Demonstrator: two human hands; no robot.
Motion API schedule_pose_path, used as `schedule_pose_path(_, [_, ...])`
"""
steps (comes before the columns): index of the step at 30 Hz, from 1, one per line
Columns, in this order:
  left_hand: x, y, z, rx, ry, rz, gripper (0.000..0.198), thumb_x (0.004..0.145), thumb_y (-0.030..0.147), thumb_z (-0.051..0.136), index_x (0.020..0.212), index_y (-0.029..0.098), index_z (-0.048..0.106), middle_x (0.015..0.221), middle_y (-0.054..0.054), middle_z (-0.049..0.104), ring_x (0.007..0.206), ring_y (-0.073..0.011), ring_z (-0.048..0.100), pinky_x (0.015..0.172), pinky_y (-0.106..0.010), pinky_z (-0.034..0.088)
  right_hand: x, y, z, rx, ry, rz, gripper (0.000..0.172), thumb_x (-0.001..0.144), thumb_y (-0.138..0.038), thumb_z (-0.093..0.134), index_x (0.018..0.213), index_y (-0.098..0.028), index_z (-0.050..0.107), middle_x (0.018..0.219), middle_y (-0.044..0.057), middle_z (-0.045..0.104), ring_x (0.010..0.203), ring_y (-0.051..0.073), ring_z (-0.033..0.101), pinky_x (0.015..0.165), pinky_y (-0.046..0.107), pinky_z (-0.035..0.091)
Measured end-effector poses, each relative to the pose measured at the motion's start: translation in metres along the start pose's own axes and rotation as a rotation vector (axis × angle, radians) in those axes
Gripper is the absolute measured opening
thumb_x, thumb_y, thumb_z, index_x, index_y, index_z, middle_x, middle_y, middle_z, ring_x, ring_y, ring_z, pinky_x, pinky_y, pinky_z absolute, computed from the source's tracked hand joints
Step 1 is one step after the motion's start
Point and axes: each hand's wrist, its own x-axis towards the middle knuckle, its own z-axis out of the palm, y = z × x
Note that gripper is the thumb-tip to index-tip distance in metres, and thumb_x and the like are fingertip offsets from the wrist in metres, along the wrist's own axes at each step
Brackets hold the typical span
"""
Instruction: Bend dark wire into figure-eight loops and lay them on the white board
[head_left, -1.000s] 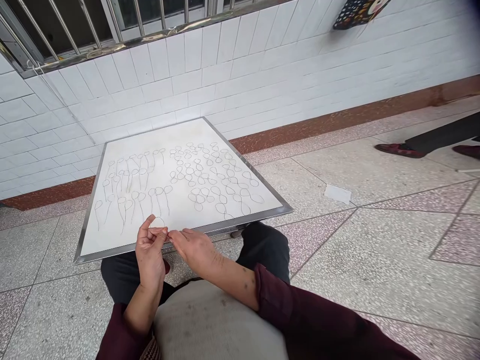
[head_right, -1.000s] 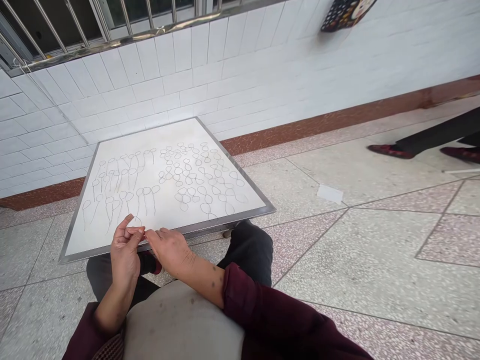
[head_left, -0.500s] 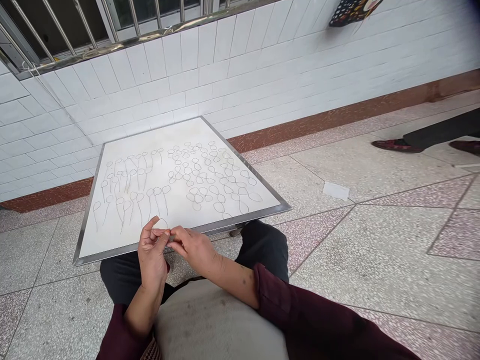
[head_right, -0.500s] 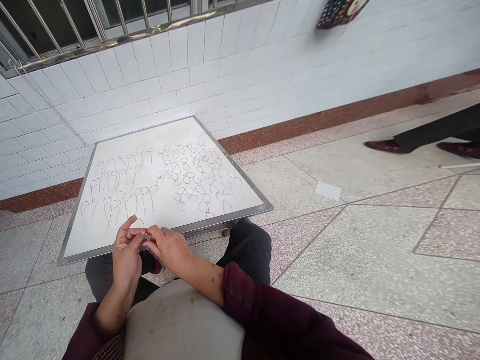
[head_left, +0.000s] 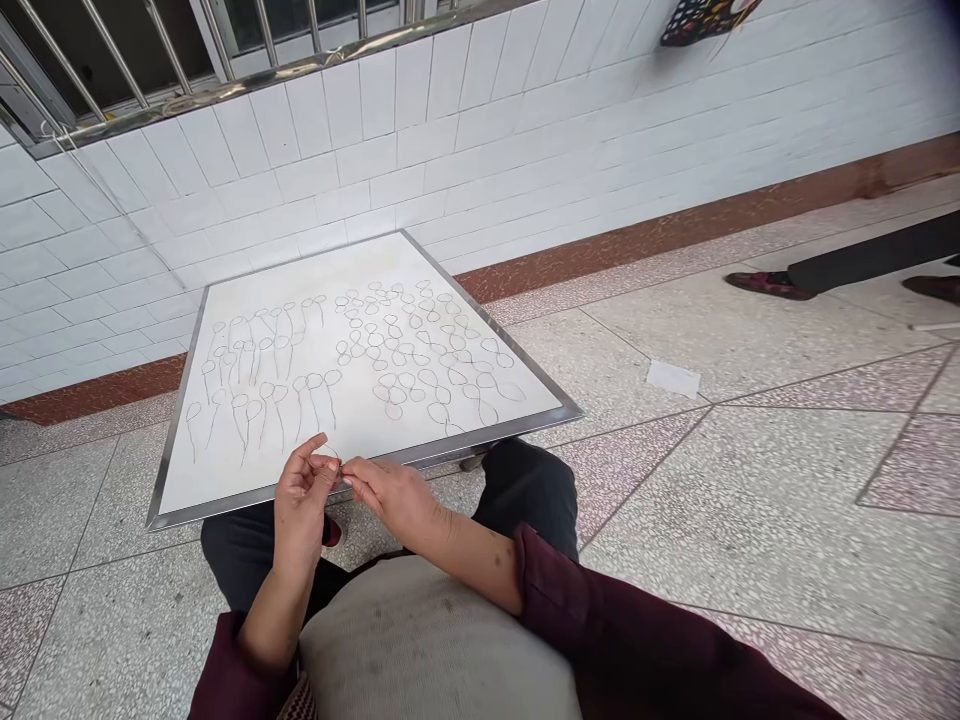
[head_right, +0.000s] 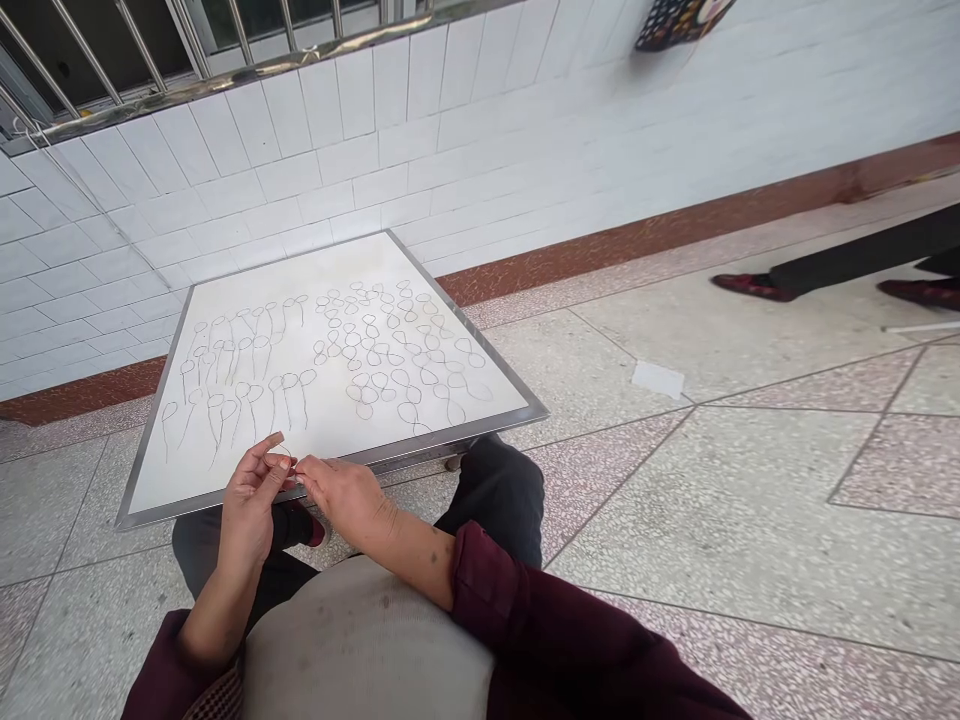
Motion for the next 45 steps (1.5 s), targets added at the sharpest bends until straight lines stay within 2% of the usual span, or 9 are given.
schedule_pose_path(3, [0.002,-0.001,0.0,0.005,0.0,-0.004,0.042,0.076,0.033,0.076,0.114,0.02,0.064,0.074,0.003,0.058,0.074,-0.0114,0.058,0.075,-0.025,0.051,0.001,0.0,0.0,0.029,-0.017,-0.003,0.015,0.1,-0.026,0.047,0.098,-0.02,0.061,0.071,-0.003,0.069,0.068,0.012,0.064,0.06,0.021,0.04])
schedule_pose_path(9, [0.001,0.0,-0.001,0.026,-0.017,0.01,0.044,0.078,0.03,0.073,0.119,0.021,0.062,0.072,0.004,0.056,0.071,-0.0108,0.058,0.071,-0.024,0.049,0.0,-0.002,0.001,-0.116,-0.025,0.032,0.017,0.096,-0.034,0.054,0.105,-0.019,0.058,0.083,0.002,0.072,0.074,0.016,0.068,0.061,0.023,0.042])
schedule_pose_path(16, [0.002,-0.003,-0.005,0.083,-0.056,0.013,0.043,0.082,0.03,0.068,0.123,0.022,0.059,0.077,0.003,0.056,0.07,-0.0109,0.054,0.066,-0.023,0.048,-0.001,-0.006,-0.001,-0.216,-0.074,-0.009,0.01,0.097,-0.021,0.052,0.107,-0.019,0.053,0.087,0.003,0.072,0.082,0.015,0.068,0.063,0.023,0.044])
schedule_pose_path(22, [0.001,-0.002,-0.002,0.089,-0.045,-0.023,0.044,0.081,0.03,0.068,0.123,0.022,0.058,0.075,0.004,0.054,0.064,-0.0095,0.051,0.064,-0.023,0.047,-0.001,-0.006,0.0,-0.338,-0.032,-0.03,0.011,0.096,-0.019,0.054,0.107,-0.019,0.052,0.078,0.002,0.068,0.075,0.016,0.065,0.062,0.025,0.041])
schedule_pose_path(27, [0.001,-0.001,0.0,0.102,-0.044,-0.054,0.043,0.081,0.034,0.068,0.121,0.021,0.06,0.074,0.004,0.053,0.064,-0.0095,0.051,0.065,-0.023,0.048,-0.002,-0.005,0.003,-0.308,-0.011,-0.049,0.007,0.095,-0.014,0.051,0.1,-0.018,0.053,0.076,0.001,0.066,0.075,0.015,0.063,0.061,0.025,0.04])
schedule_pose_path(31, [0.002,-0.003,0.0,0.117,-0.036,-0.047,0.043,0.08,0.036,0.069,0.12,0.022,0.061,0.074,0.004,0.053,0.066,-0.0102,0.052,0.065,-0.023,0.048,-0.001,-0.003,0.005,-0.243,-0.011,-0.036,0.007,0.095,-0.018,0.053,0.102,-0.018,0.053,0.082,0.002,0.068,0.08,0.016,0.065,0.064,0.025,0.043])
schedule_pose_path(35, [0.001,-0.005,0.001,0.121,-0.015,-0.003,0.039,0.081,0.034,0.068,0.118,0.022,0.063,0.073,0.004,0.053,0.065,-0.0099,0.05,0.064,-0.022,0.047,-0.001,-0.002,0.004,-0.196,-0.038,0.008,0.007,0.098,-0.024,0.05,0.102,-0.019,0.054,0.083,0.004,0.068,0.079,0.017,0.066,0.065,0.025,0.044])
schedule_pose_path(41, [-0.003,-0.008,0.007,0.085,0.046,0.092,0.039,0.083,0.031,0.068,0.121,0.023,0.062,0.076,0.003,0.055,0.068,-0.0099,0.053,0.068,-0.022,0.047,0.001,-0.007,-0.004,-0.164,-0.059,0.033,0.013,0.1,-0.022,0.044,0.103,-0.019,0.056,0.084,0.004,0.068,0.079,0.016,0.064,0.065,0.025,0.042])
schedule_pose_path(45, [-0.005,-0.006,0.013,0.056,0.09,0.107,0.039,0.082,0.03,0.069,0.12,0.023,0.062,0.076,0.003,0.056,0.069,-0.0095,0.054,0.071,-0.021,0.048,0.001,-0.011,-0.009,-0.157,-0.033,0.035,0.018,0.1,-0.022,0.04,0.103,-0.019,0.058,0.081,0.004,0.067,0.076,0.015,0.062,0.063,0.024,0.04])
